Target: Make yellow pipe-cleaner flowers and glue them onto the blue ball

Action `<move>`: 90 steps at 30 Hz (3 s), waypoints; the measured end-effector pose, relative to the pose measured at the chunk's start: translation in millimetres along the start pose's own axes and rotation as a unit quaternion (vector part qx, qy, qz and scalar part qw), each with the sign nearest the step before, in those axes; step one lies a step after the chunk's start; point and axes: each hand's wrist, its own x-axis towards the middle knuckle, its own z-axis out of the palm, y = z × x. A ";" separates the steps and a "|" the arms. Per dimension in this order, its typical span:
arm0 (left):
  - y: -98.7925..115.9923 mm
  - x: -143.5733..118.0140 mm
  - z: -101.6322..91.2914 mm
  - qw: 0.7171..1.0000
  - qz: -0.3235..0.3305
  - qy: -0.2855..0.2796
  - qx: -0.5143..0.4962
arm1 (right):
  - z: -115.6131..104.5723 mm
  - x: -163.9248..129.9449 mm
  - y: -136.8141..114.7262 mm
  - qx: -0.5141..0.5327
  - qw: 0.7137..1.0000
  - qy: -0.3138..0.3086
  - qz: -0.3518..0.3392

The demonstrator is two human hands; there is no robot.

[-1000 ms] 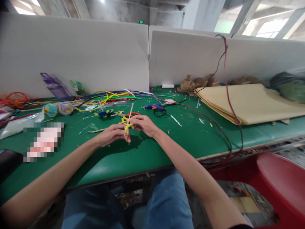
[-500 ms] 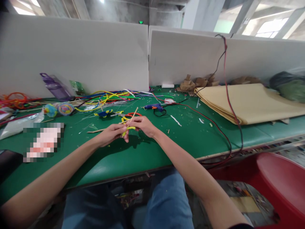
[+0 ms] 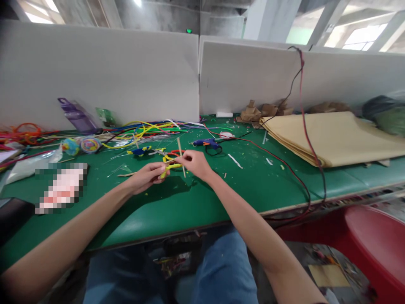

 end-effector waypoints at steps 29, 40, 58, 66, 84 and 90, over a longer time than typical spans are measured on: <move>2.6 2.1 8.3 0.977 0.100 0.135 0.131 | 13.3 -14.3 -5.3 -0.085 0.978 -0.059 -0.180; 0.2 2.3 7.3 0.971 0.114 0.137 0.160 | 17.5 -16.7 -3.3 -0.087 0.976 -0.049 -0.193; 4.4 -2.0 10.4 0.982 0.050 0.021 0.182 | 8.2 -5.5 -14.5 0.254 0.957 -0.107 0.091; 6.4 -1.7 14.7 0.981 0.029 -0.021 0.193 | 10.6 -6.3 -11.5 0.336 0.916 -0.155 0.155; 2.5 3.8 15.1 0.986 0.086 0.105 0.095 | 9.2 -2.6 -8.5 0.371 0.903 -0.138 0.167; 5.9 2.3 14.0 0.977 0.136 0.158 0.041 | 9.2 -3.4 -9.7 0.372 0.908 -0.121 0.153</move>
